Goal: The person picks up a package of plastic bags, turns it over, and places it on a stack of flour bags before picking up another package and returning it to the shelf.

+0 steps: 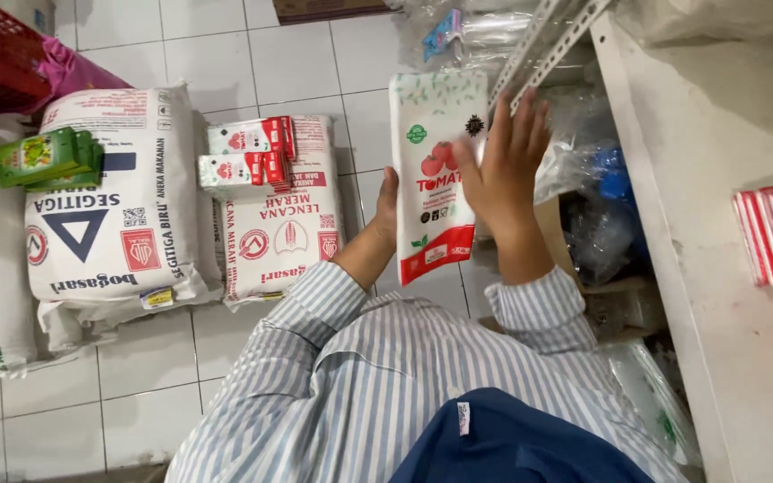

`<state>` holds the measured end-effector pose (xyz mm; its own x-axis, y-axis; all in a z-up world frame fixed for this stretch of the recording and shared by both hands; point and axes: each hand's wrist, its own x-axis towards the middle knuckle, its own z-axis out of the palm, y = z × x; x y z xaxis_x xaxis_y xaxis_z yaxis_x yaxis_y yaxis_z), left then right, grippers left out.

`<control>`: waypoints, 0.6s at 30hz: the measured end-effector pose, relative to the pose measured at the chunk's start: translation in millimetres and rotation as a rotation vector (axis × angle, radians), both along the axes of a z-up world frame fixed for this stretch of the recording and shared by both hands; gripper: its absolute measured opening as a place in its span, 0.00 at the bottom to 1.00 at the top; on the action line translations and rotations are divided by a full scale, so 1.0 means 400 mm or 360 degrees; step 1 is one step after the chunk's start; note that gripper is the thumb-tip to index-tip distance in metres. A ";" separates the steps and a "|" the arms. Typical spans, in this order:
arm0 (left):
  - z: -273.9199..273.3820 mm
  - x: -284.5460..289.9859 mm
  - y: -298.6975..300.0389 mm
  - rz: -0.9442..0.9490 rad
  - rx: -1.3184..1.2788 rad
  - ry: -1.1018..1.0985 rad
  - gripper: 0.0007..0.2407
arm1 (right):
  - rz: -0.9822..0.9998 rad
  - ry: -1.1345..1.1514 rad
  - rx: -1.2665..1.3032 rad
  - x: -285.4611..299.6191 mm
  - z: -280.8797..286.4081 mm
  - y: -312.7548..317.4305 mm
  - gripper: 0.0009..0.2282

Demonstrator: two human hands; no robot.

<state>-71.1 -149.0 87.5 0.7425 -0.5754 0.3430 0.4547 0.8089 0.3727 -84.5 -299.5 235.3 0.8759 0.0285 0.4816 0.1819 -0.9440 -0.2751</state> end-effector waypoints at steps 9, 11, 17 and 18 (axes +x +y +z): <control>0.148 -0.120 -0.182 0.0847 0.1344 -0.0781 0.41 | 0.0448 0.0211 0.1376 -0.268 -0.057 -0.083 0.24; 0.177 -0.129 -0.179 0.0868 0.1311 -0.0772 0.39 | 0.0486 0.0169 0.1535 -0.301 -0.045 -0.133 0.19; 0.070 -0.081 -0.214 -0.0083 0.0443 0.0266 0.32 | 0.0923 0.0352 0.2253 -0.385 -0.019 -0.251 0.15; 0.048 -0.099 -0.251 -0.0039 0.0407 0.0283 0.29 | 0.0977 0.0367 0.2325 -0.385 -0.024 -0.259 0.14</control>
